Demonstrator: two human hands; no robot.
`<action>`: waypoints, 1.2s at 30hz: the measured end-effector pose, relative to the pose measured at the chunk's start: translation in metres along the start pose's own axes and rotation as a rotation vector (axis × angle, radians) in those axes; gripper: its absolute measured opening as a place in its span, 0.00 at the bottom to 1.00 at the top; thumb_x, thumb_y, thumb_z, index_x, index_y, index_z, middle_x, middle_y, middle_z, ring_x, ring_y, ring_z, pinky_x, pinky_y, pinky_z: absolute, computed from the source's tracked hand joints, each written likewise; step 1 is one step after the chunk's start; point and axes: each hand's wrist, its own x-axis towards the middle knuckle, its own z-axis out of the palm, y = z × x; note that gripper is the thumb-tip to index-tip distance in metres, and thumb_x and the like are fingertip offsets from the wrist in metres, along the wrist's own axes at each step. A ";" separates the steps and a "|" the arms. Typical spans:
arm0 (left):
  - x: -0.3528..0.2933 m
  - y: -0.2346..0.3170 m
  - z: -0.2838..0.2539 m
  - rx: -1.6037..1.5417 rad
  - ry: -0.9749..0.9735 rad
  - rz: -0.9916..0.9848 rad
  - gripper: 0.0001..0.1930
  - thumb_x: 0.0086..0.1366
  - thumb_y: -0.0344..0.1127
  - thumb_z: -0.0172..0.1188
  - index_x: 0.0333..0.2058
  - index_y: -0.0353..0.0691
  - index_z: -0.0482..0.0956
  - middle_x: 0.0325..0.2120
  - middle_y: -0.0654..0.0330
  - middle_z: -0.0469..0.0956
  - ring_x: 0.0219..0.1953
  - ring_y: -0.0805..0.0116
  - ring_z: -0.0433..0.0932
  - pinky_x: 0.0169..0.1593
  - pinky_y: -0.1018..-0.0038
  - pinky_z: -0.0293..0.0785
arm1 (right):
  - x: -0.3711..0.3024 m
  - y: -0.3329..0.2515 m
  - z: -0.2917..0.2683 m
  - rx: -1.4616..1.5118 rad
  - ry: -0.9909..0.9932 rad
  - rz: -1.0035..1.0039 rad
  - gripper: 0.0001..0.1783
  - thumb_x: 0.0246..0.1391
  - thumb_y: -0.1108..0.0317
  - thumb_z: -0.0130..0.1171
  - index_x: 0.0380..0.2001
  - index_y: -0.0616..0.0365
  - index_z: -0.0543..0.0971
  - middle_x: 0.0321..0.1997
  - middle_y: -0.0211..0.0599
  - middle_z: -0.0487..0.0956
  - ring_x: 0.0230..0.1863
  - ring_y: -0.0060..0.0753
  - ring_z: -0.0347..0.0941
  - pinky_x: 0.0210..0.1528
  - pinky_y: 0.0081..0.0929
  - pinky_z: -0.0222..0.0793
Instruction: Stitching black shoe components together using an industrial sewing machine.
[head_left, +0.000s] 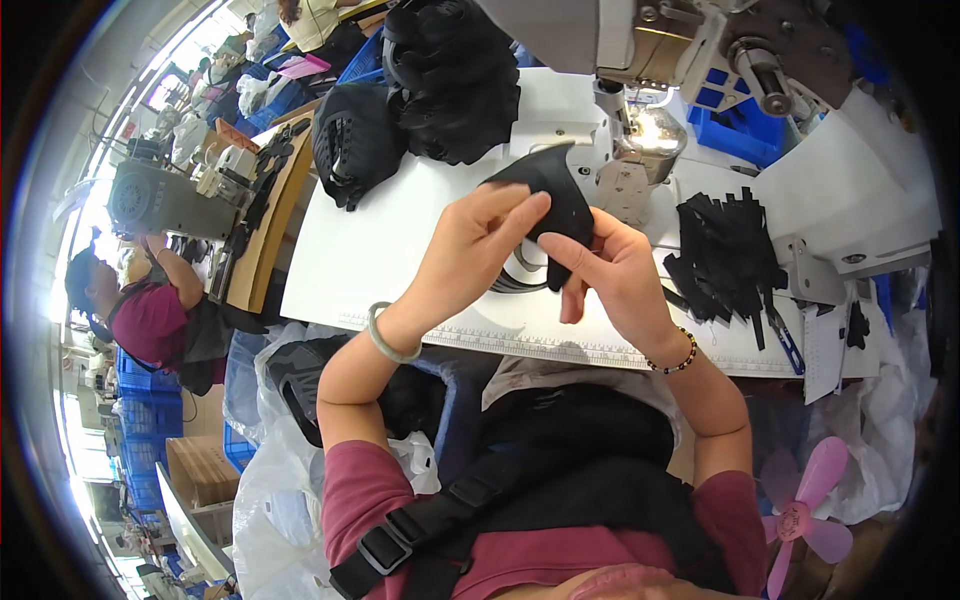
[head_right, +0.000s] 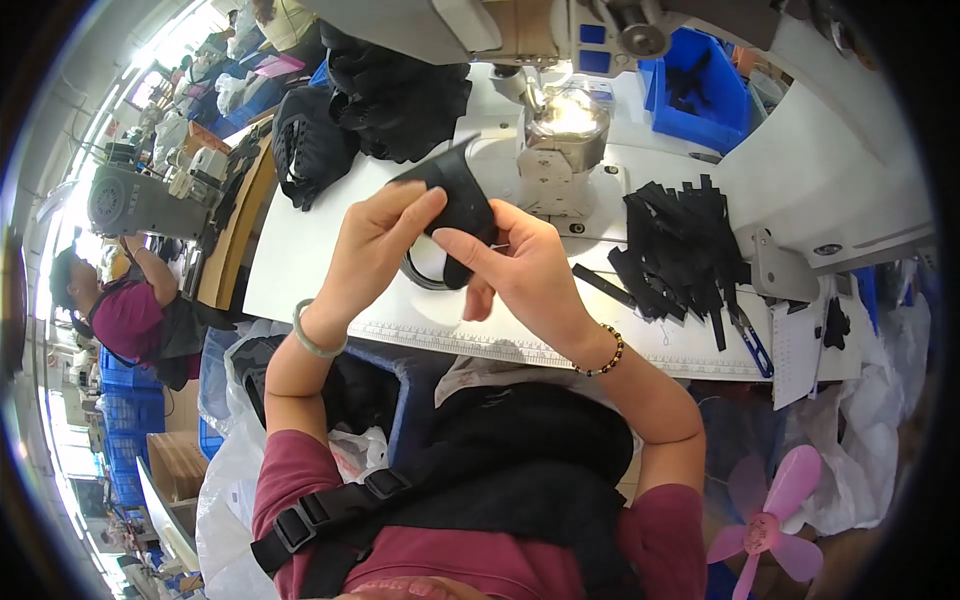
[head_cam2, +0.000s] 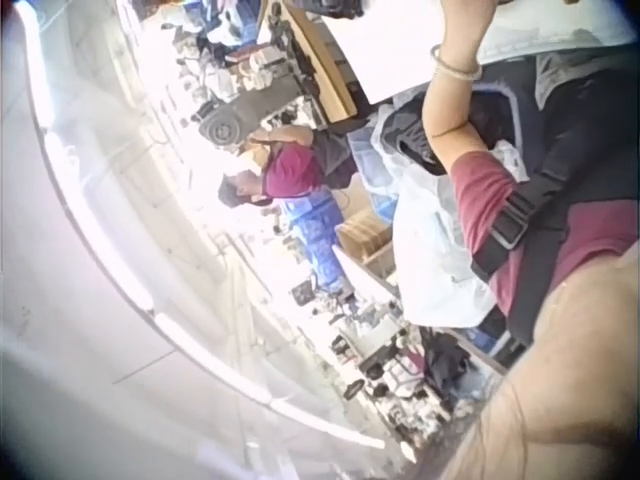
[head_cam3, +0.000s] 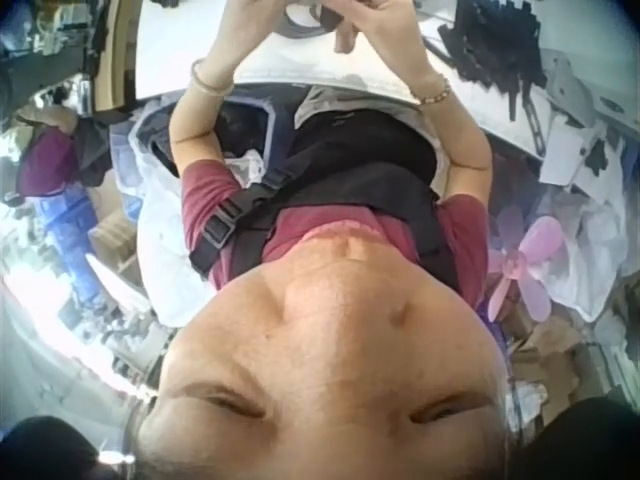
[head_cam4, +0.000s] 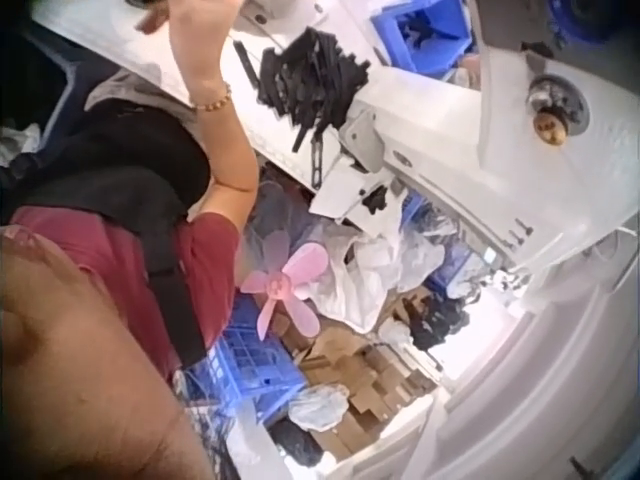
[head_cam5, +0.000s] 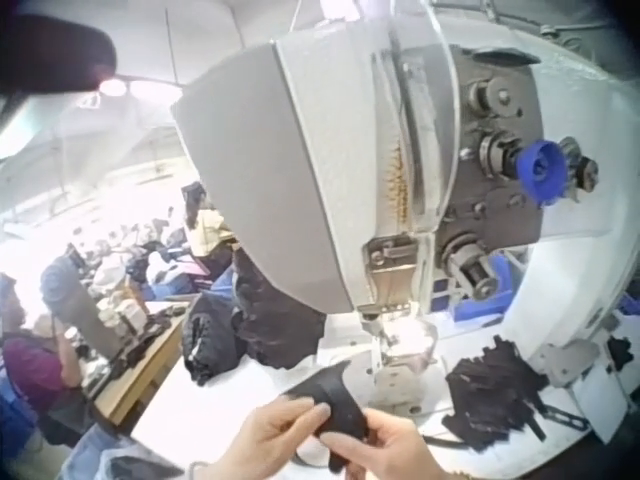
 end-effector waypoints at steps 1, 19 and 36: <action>0.006 0.003 0.003 -0.022 0.030 0.018 0.13 0.66 0.37 0.53 0.27 0.32 0.72 0.21 0.65 0.65 0.26 0.81 0.63 0.29 0.81 0.64 | 0.000 0.003 -0.003 0.170 0.019 0.044 0.12 0.53 0.66 0.60 0.33 0.66 0.73 0.20 0.31 0.73 0.17 0.26 0.75 0.18 0.19 0.70; 0.110 -0.013 0.050 -0.214 0.163 0.164 0.13 0.63 0.32 0.54 0.23 0.27 0.71 0.12 0.64 0.67 0.17 0.81 0.58 0.20 0.77 0.57 | 0.021 -0.012 -0.042 -0.084 0.382 -0.351 0.08 0.59 0.72 0.51 0.28 0.66 0.73 0.16 0.35 0.75 0.16 0.24 0.75 0.17 0.15 0.69; 0.110 -0.011 0.052 -0.182 0.189 0.089 0.11 0.59 0.28 0.53 0.20 0.27 0.70 0.10 0.67 0.64 0.17 0.84 0.58 0.18 0.78 0.54 | 0.016 -0.010 -0.045 -0.052 0.427 -0.315 0.10 0.58 0.70 0.51 0.30 0.68 0.74 0.14 0.38 0.75 0.12 0.26 0.72 0.15 0.16 0.65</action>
